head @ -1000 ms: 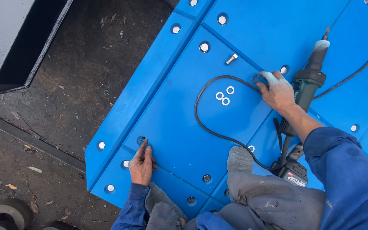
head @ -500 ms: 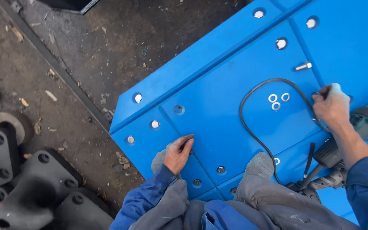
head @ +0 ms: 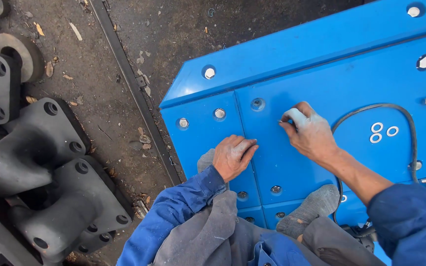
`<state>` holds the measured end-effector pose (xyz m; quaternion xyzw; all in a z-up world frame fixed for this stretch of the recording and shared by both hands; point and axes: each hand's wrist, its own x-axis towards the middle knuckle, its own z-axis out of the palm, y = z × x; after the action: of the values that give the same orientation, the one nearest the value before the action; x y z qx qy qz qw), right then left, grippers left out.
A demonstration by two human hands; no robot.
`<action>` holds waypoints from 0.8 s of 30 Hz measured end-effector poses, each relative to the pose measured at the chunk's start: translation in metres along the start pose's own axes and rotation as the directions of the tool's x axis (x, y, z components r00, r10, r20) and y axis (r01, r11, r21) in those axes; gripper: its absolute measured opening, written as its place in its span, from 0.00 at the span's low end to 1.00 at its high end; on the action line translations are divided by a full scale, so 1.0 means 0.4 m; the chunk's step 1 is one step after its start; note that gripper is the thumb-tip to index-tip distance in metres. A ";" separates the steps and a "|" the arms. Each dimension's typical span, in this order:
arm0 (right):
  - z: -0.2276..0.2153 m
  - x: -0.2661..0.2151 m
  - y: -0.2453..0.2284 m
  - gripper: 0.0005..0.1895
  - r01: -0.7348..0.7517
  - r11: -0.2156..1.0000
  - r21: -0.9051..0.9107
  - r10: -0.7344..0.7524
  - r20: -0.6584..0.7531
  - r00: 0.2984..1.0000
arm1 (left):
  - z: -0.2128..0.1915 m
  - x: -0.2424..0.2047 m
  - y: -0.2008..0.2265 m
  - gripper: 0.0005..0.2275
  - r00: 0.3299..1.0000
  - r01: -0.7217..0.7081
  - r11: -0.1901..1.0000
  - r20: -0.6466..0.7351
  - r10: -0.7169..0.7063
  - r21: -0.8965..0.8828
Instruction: The person kneels on large blue steel panels and uses a cordless impact wrench to drive and tighten bolts, picking up washers and bolts from the panel surface and repositioning the wrench between fasteners. They also handle a corded die grinder resting on the panels and gather loose hardware by hand.
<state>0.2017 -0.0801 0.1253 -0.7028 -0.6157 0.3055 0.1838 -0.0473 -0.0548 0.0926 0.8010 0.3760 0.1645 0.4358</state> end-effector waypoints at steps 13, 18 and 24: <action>0.189 0.082 -0.021 0.08 0.122 0.984 -0.127 -0.159 -0.348 0.924 | -0.013 -0.032 -0.076 0.05 0.994 -0.108 0.993 0.006 0.108 0.045; 0.183 0.086 -0.013 0.07 0.151 0.973 -0.176 -0.199 -0.300 0.933 | -0.008 -0.031 -0.089 0.06 0.991 -0.136 0.988 0.008 0.136 0.069; 0.170 0.100 -0.031 0.06 0.092 0.972 -0.215 -0.143 -0.236 0.961 | -0.003 -0.032 -0.090 0.06 0.991 -0.136 0.987 0.018 0.135 0.088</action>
<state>0.1501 -0.0468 0.0744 -0.7125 -0.6564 0.1390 0.2055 -0.0730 -0.0517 0.0646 0.8442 0.3251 0.1719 0.3900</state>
